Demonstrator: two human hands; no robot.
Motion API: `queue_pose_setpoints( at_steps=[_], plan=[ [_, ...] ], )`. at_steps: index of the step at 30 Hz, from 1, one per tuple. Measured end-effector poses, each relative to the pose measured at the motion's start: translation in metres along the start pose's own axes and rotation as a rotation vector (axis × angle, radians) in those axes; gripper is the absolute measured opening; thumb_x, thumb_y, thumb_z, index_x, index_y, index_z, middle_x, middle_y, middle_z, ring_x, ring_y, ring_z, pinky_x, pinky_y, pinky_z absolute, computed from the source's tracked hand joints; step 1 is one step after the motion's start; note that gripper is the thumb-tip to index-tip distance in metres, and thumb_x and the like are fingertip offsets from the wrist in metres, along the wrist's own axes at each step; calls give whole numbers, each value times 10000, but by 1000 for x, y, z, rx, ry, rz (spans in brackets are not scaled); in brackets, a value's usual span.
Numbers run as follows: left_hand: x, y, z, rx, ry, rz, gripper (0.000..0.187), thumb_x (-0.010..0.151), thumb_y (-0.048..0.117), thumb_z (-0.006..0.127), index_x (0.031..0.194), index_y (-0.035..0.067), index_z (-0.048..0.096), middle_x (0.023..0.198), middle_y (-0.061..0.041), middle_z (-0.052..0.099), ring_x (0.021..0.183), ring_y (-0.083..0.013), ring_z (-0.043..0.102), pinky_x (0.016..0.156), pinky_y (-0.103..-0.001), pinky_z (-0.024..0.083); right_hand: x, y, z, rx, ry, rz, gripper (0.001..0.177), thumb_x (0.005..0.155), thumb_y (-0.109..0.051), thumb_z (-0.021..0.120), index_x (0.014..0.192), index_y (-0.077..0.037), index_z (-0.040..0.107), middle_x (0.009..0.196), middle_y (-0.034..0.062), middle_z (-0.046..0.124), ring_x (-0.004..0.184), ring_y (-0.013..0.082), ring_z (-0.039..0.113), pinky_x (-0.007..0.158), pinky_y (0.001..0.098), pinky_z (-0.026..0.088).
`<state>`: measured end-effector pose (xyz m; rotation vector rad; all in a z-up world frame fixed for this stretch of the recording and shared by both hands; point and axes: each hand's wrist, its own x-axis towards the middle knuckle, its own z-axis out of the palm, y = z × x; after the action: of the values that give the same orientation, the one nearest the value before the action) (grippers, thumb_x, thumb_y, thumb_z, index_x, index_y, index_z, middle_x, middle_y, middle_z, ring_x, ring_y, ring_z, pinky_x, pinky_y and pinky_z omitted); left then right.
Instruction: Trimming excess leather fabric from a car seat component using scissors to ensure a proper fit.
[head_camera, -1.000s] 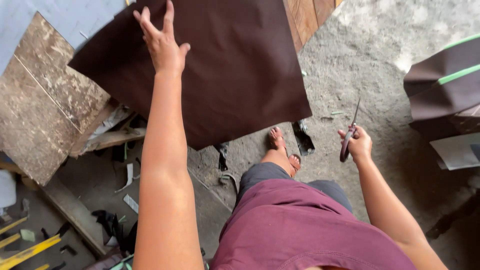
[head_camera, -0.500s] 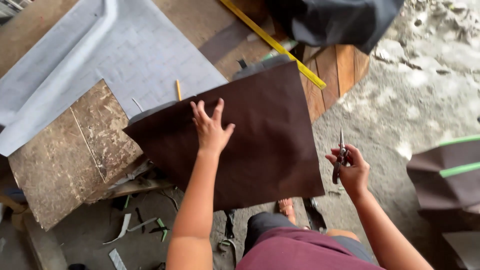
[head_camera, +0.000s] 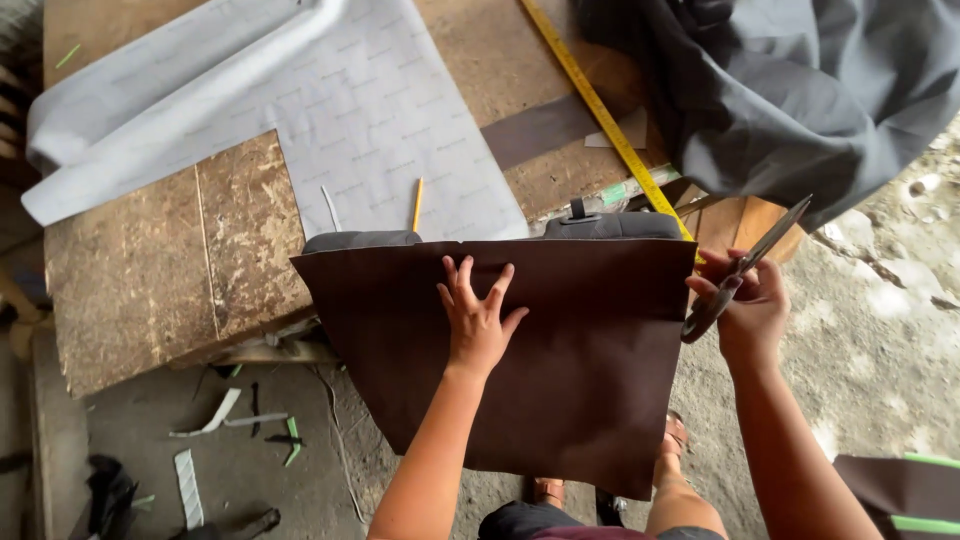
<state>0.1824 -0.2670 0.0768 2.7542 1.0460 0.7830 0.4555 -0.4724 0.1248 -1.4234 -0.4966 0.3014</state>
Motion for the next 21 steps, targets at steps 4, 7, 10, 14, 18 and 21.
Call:
queue_pose_setpoints(
  at_steps=[4,7,10,14,18,21],
  plan=[
    [-1,5,-5,-18,-20,-51,840,772,416,879,1494,302,465,1546,-242,223,1522,-590,89,1033,-827,322,10,39,-10,-25,-75,42,596,760,26,908,1274,-20,609,1012,113,701,870,125,660,777,299,604],
    [-3,11,-7,-43,-44,-147,819,773,378,883,1484,309,481,1565,-227,211,1515,-599,67,1008,-837,336,19,31,-3,31,-96,57,534,781,9,909,1226,-31,615,946,100,706,826,110,659,768,272,579],
    [-4,12,-2,-75,-15,-177,822,751,343,903,1469,314,506,1593,-219,195,1520,-597,51,1011,-834,322,39,37,4,109,-151,135,536,776,-7,906,1218,-27,605,920,87,700,795,90,637,752,242,564],
    [-4,15,-4,-47,-3,-215,841,721,342,922,1461,323,522,1593,-212,216,1520,-588,87,1022,-817,334,48,44,6,76,-188,145,511,778,4,890,1222,-29,639,915,83,685,798,96,604,743,252,547],
    [-6,18,-12,-58,46,-160,806,741,344,941,1442,299,546,1595,-204,266,1525,-588,155,1087,-764,343,39,44,0,-133,-159,85,585,794,-111,917,1293,-53,619,965,50,660,845,86,578,801,228,500],
    [-11,7,-15,-110,174,-156,807,822,414,896,1488,222,482,1596,-231,312,1504,-520,304,1119,-654,387,31,24,2,-258,-126,104,546,838,-141,877,1302,-66,599,1053,60,665,925,101,600,865,219,492]
  ],
)
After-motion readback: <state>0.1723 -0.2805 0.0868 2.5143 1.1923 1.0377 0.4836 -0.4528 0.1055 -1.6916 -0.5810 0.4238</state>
